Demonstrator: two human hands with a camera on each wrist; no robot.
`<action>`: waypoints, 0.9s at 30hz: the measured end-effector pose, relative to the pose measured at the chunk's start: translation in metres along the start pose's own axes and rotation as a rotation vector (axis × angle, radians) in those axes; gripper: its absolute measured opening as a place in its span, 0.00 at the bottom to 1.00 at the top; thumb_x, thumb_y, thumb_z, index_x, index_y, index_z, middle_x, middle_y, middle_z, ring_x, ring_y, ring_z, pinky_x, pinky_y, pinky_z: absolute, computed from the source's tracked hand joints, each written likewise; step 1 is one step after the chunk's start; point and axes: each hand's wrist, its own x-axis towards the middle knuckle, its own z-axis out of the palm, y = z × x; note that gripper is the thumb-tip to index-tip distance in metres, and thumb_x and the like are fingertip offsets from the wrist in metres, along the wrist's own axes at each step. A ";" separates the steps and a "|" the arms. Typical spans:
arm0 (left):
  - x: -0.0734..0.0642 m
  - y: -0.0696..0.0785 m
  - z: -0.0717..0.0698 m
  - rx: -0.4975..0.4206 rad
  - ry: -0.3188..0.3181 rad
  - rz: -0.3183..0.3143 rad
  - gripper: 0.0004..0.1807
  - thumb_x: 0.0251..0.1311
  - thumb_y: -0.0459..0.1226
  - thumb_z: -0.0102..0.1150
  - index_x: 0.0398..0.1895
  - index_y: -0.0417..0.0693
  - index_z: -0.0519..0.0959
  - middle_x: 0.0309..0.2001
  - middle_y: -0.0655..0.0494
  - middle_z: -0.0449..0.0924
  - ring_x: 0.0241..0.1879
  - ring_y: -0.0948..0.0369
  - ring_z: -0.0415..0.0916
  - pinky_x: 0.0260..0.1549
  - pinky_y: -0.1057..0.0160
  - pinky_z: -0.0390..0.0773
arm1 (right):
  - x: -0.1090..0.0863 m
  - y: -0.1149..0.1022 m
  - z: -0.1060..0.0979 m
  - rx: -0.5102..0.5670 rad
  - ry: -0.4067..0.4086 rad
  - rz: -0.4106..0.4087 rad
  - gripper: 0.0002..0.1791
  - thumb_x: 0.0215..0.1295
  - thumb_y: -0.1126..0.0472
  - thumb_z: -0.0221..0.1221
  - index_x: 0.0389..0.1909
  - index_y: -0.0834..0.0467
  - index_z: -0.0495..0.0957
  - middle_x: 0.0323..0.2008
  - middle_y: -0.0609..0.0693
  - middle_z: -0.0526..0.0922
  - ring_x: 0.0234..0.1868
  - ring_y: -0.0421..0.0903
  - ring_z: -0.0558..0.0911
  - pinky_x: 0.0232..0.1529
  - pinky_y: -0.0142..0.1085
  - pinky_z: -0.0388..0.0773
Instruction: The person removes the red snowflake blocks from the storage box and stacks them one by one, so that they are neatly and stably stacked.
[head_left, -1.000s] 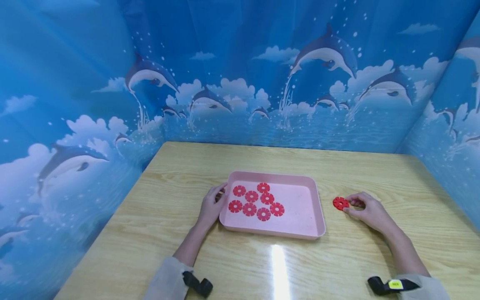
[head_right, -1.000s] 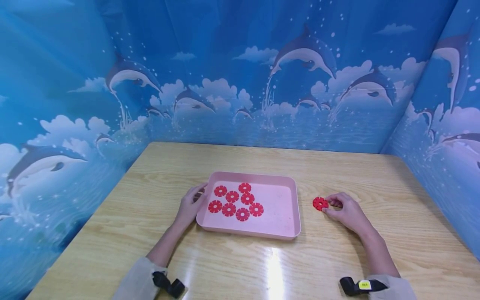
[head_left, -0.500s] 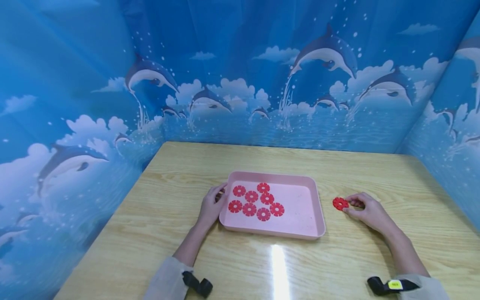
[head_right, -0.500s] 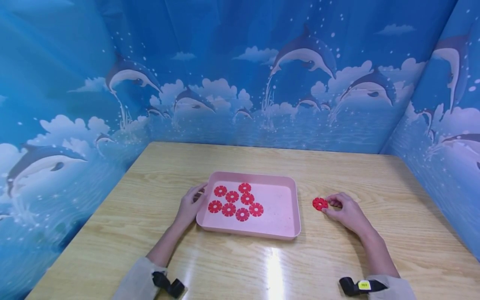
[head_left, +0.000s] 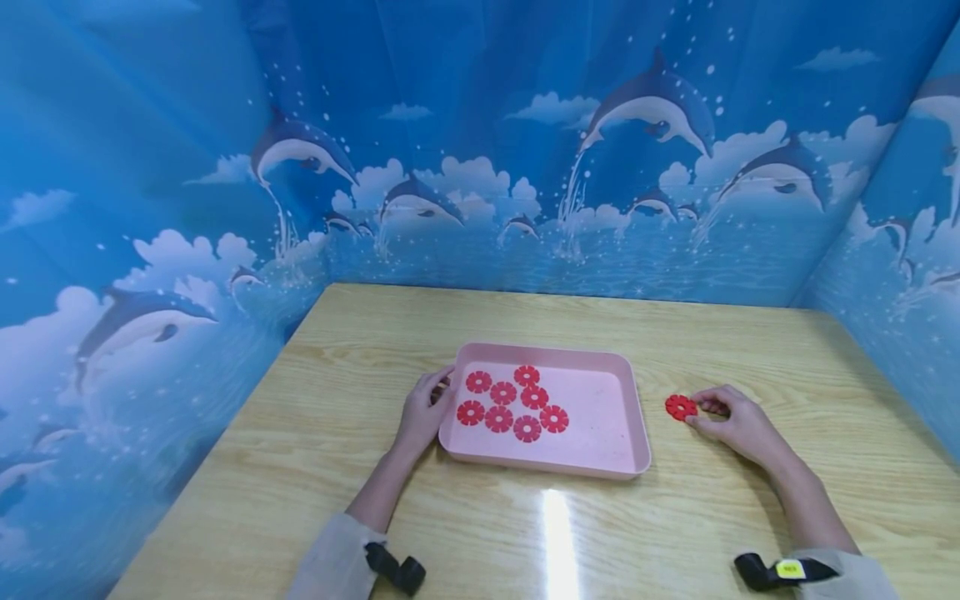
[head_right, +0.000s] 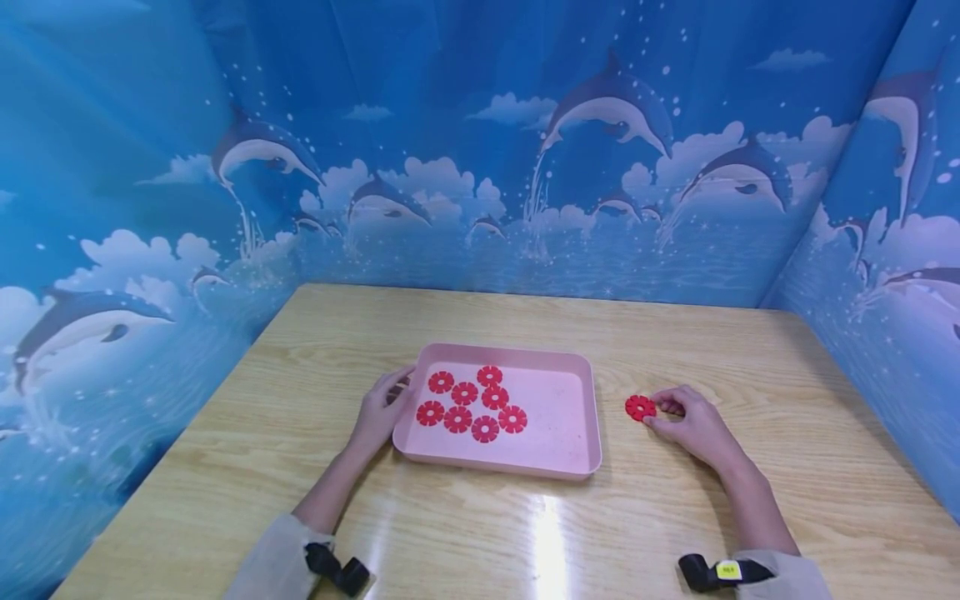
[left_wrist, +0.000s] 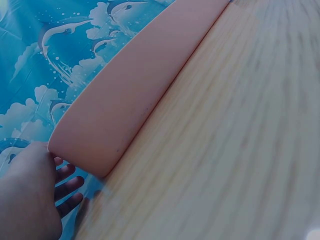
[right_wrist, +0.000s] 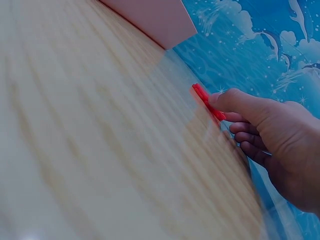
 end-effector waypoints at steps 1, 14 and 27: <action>0.000 0.000 0.000 0.000 0.001 0.002 0.18 0.61 0.31 0.55 0.55 0.38 0.73 0.41 0.46 0.74 0.38 0.53 0.74 0.40 0.58 0.77 | 0.000 0.000 0.000 0.003 -0.002 0.002 0.19 0.53 0.56 0.66 0.42 0.64 0.77 0.34 0.51 0.74 0.34 0.38 0.71 0.32 0.24 0.68; -0.001 0.002 -0.001 -0.014 0.001 -0.015 0.19 0.60 0.30 0.55 0.55 0.39 0.73 0.43 0.46 0.74 0.39 0.53 0.73 0.41 0.57 0.76 | 0.007 -0.028 -0.007 0.003 0.005 -0.023 0.18 0.55 0.59 0.65 0.44 0.64 0.77 0.36 0.53 0.75 0.37 0.49 0.73 0.34 0.27 0.73; 0.000 0.001 0.000 -0.024 0.003 0.000 0.19 0.59 0.28 0.55 0.55 0.36 0.73 0.42 0.45 0.74 0.38 0.53 0.74 0.40 0.58 0.77 | 0.028 -0.104 0.015 0.078 -0.179 -0.212 0.17 0.54 0.61 0.65 0.43 0.63 0.77 0.38 0.55 0.76 0.39 0.53 0.74 0.38 0.48 0.76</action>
